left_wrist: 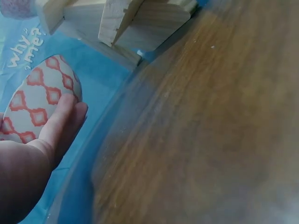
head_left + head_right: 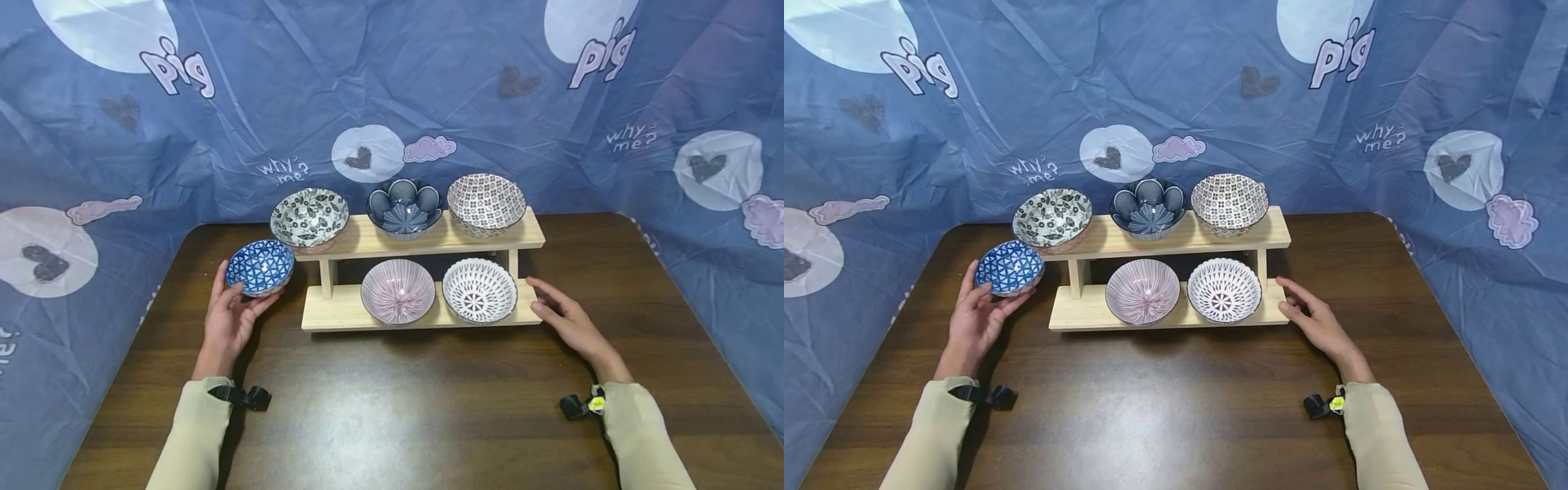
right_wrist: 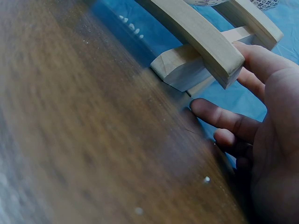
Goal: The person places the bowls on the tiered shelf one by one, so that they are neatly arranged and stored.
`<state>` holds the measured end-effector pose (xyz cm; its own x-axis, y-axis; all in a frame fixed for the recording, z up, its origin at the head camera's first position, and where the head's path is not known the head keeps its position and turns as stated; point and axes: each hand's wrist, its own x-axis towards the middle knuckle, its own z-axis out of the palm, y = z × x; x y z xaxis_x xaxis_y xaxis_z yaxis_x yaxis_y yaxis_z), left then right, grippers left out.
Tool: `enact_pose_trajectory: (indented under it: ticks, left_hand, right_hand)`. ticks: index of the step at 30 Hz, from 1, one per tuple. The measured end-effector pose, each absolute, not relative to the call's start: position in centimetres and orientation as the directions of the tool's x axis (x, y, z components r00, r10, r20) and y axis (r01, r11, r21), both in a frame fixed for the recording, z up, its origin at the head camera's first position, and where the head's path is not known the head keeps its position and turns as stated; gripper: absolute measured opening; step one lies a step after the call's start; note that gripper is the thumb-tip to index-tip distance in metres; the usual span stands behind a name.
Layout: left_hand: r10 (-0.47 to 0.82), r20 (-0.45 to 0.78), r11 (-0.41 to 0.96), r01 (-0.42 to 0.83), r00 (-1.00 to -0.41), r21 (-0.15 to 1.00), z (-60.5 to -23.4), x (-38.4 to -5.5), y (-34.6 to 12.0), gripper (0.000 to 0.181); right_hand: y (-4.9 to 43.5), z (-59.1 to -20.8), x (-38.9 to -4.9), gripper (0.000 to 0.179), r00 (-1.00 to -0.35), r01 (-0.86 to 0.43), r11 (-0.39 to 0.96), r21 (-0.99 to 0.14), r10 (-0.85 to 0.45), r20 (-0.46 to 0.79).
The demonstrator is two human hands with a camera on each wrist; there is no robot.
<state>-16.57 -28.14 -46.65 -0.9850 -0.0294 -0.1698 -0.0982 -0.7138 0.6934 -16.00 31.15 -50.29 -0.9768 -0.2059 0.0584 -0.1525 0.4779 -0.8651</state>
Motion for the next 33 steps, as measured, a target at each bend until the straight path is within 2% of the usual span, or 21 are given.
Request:
enact_pose_trajectory:
  ticks: [10, 26, 33]
  left_hand:
    - [0.006, -0.131, -0.730, -0.094, -0.991, 0.677, -46.4, -14.8, -28.2, 0.066]
    - [0.016, -0.102, -0.660, -0.087, -0.995, 0.746, -45.0, -11.6, -27.9, 0.063]
    - [0.039, -0.062, -0.667, -0.072, -0.997, 0.742, -44.8, -10.5, -28.0, 0.062]
  right_hand:
    - [31.2, -50.4, -16.0, 0.050, -0.977, -0.150, 0.477, -0.866, -0.206, 0.056]
    - [31.1, -50.3, -15.9, 0.051, -0.978, -0.143, 0.489, -0.860, -0.204, 0.047]
    - [31.1, -50.3, -16.0, 0.051, -0.978, -0.149, 0.485, -0.862, -0.204, 0.054]
